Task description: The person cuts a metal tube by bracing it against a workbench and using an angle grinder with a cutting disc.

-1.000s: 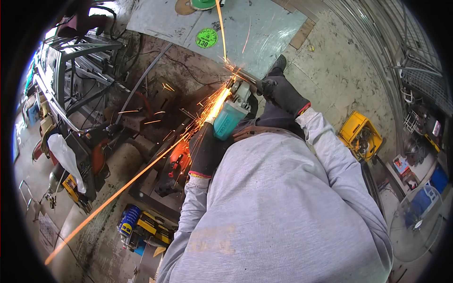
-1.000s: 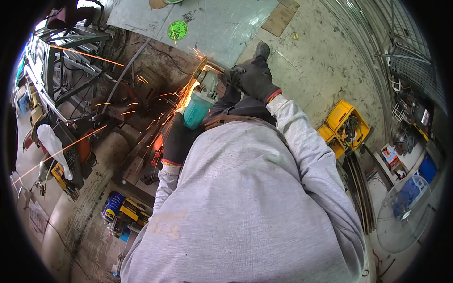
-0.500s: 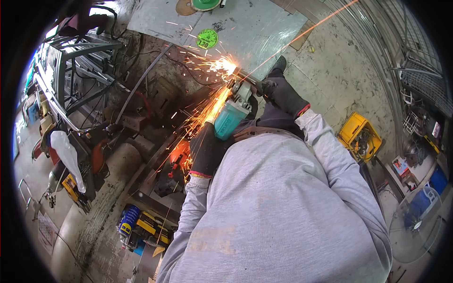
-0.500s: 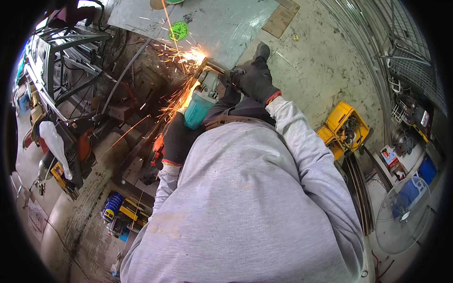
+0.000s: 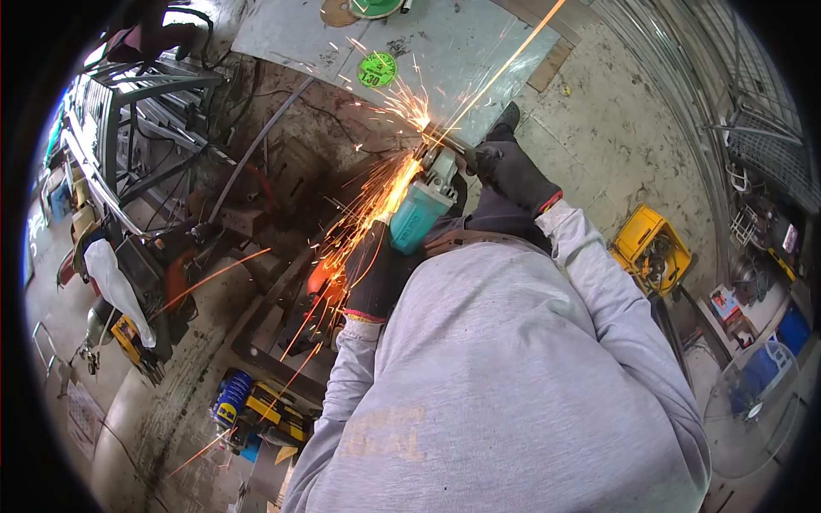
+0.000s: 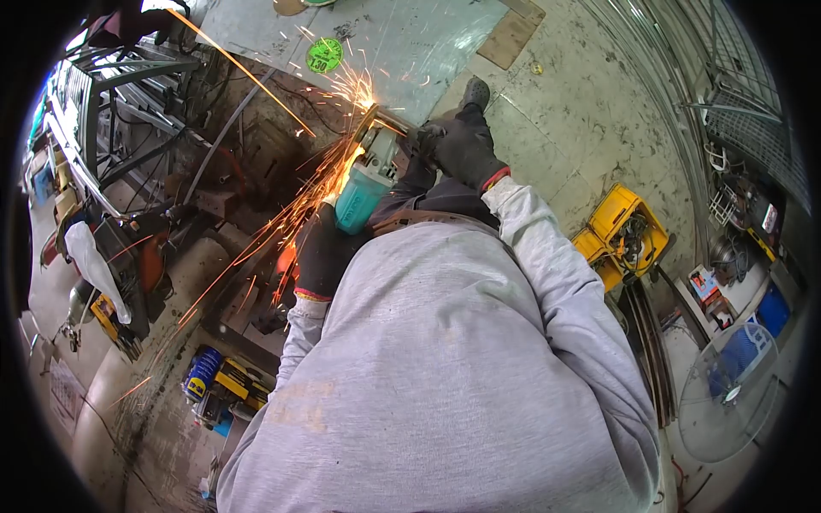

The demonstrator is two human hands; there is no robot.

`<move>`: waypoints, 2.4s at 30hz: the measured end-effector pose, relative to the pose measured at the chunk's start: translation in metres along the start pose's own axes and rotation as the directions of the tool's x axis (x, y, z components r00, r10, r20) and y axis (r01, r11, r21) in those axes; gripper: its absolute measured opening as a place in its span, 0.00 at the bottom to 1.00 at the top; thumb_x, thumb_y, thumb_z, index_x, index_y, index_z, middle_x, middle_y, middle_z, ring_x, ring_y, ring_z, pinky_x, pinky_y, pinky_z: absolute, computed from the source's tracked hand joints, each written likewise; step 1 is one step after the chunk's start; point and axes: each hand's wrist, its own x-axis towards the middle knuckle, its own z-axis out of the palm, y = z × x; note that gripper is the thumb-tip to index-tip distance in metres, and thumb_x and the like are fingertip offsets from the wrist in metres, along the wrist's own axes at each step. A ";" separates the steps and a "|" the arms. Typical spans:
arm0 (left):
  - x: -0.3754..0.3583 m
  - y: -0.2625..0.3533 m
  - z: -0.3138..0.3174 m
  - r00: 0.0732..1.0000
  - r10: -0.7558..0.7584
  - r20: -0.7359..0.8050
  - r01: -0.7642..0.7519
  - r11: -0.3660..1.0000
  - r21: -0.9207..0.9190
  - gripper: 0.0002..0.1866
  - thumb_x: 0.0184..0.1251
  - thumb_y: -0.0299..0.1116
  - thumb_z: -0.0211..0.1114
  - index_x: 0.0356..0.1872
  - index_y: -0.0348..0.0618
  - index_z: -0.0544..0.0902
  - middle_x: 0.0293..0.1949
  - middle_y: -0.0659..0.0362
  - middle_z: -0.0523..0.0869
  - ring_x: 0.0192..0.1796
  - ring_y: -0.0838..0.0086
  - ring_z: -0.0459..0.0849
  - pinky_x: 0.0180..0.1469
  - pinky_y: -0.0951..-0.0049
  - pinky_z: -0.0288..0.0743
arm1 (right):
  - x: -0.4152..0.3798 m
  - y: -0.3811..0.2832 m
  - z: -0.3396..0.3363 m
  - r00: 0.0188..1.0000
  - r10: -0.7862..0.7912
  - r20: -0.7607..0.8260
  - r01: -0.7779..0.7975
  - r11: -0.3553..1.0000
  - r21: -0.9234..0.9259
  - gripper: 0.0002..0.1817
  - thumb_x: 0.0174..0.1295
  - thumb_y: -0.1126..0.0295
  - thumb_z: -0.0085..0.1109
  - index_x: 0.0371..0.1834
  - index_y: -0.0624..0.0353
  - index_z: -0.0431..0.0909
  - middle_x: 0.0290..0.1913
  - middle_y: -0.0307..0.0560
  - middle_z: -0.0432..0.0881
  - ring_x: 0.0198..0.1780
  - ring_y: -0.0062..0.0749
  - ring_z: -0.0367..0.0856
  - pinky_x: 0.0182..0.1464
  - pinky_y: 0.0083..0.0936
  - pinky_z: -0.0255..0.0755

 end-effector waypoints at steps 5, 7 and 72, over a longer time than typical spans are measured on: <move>0.002 0.006 -0.005 1.000 0.013 0.000 -0.013 1.000 -0.005 0.28 0.61 0.47 0.87 0.51 0.40 0.84 0.42 0.44 0.93 0.45 0.44 0.93 0.46 0.48 0.84 | 0.010 0.025 0.000 0.996 -0.094 -0.010 0.092 0.992 -0.089 0.27 0.88 0.45 0.51 0.44 0.55 0.89 0.29 0.30 0.76 0.30 0.15 0.67 0.34 0.20 0.60; 0.003 0.007 -0.005 0.998 -0.046 0.033 0.046 0.999 -0.003 0.29 0.60 0.49 0.87 0.51 0.41 0.84 0.42 0.45 0.93 0.47 0.44 0.94 0.46 0.47 0.85 | 0.009 0.025 -0.002 0.998 -0.062 0.002 0.062 0.997 -0.055 0.27 0.88 0.45 0.52 0.44 0.54 0.89 0.29 0.29 0.76 0.29 0.14 0.67 0.33 0.20 0.59; 0.010 0.014 -0.007 0.994 -0.087 0.063 0.087 0.996 0.002 0.31 0.59 0.49 0.86 0.56 0.41 0.84 0.43 0.45 0.95 0.47 0.46 0.95 0.47 0.51 0.86 | 0.010 0.037 0.002 0.987 0.148 -0.065 -0.148 0.989 0.009 0.17 0.86 0.61 0.58 0.51 0.61 0.93 0.34 0.34 0.86 0.31 0.16 0.75 0.33 0.20 0.66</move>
